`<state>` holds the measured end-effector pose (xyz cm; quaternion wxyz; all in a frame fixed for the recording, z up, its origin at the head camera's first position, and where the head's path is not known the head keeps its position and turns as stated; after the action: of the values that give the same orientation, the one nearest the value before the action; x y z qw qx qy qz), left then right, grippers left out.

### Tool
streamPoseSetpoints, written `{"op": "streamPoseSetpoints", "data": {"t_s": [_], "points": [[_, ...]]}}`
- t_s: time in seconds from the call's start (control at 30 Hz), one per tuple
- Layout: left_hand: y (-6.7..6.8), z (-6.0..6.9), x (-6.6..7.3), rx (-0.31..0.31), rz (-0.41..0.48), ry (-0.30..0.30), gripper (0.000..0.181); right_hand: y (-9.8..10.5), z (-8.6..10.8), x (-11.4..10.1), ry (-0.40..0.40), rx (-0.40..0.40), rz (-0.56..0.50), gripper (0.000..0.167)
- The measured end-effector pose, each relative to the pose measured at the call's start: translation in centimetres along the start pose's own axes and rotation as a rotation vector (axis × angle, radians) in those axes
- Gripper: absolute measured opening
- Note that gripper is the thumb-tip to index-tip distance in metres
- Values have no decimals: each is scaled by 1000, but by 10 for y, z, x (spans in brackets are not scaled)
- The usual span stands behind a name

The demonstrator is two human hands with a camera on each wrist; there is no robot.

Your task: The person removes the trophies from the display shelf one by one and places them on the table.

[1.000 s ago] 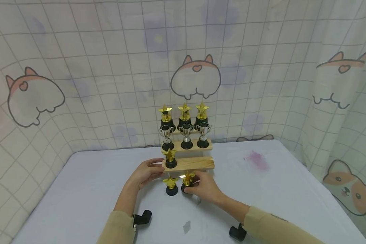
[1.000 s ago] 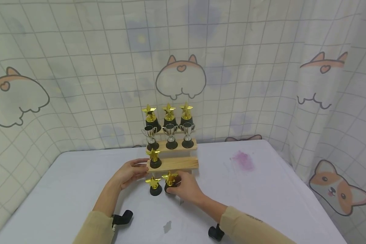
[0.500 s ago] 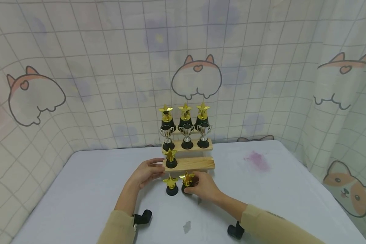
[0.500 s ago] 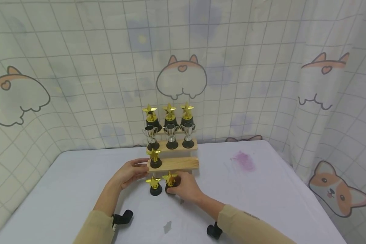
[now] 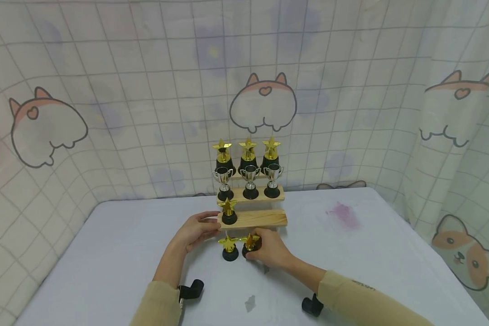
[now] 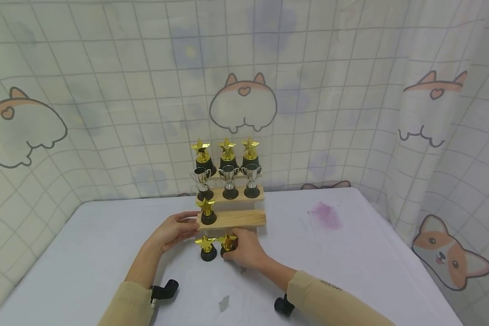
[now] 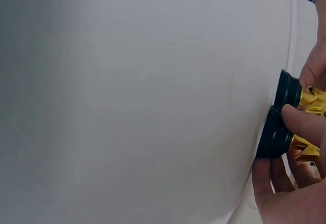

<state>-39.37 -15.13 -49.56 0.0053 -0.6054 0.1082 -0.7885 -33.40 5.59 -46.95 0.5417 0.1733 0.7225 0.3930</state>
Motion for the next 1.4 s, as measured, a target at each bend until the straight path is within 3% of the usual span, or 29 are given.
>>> {"op": "streamPoseSetpoints", "data": {"t_s": [0.5,0.63,0.93,1.2,1.4], "points": [[-2,1,3,4,3,8,52,2,2,1,16,-1,35,44],[-1,1,2,2,5,13,52,7,4,3,8,-6,27,49],[-2,1,3,-9,4,12,53,22,9,11,6,-4,1,44],[-2,2,4,-8,-5,19,53,38,8,8,-55,50,-38,44],[-1,2,1,-14,-4,24,55,49,5,-1,-20,128,-60,39]]}}
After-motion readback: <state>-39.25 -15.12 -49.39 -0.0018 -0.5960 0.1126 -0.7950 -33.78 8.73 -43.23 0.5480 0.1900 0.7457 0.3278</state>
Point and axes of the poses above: each hand's wrist, its own z-axis away from the middle knuckle, its own y-axis out of the back of the hand, x = y × z, the point moved 9 cm from there along -z, towards the middle knuckle, and after that the axes turned 8 degrees about z, right-handed, at the moved point
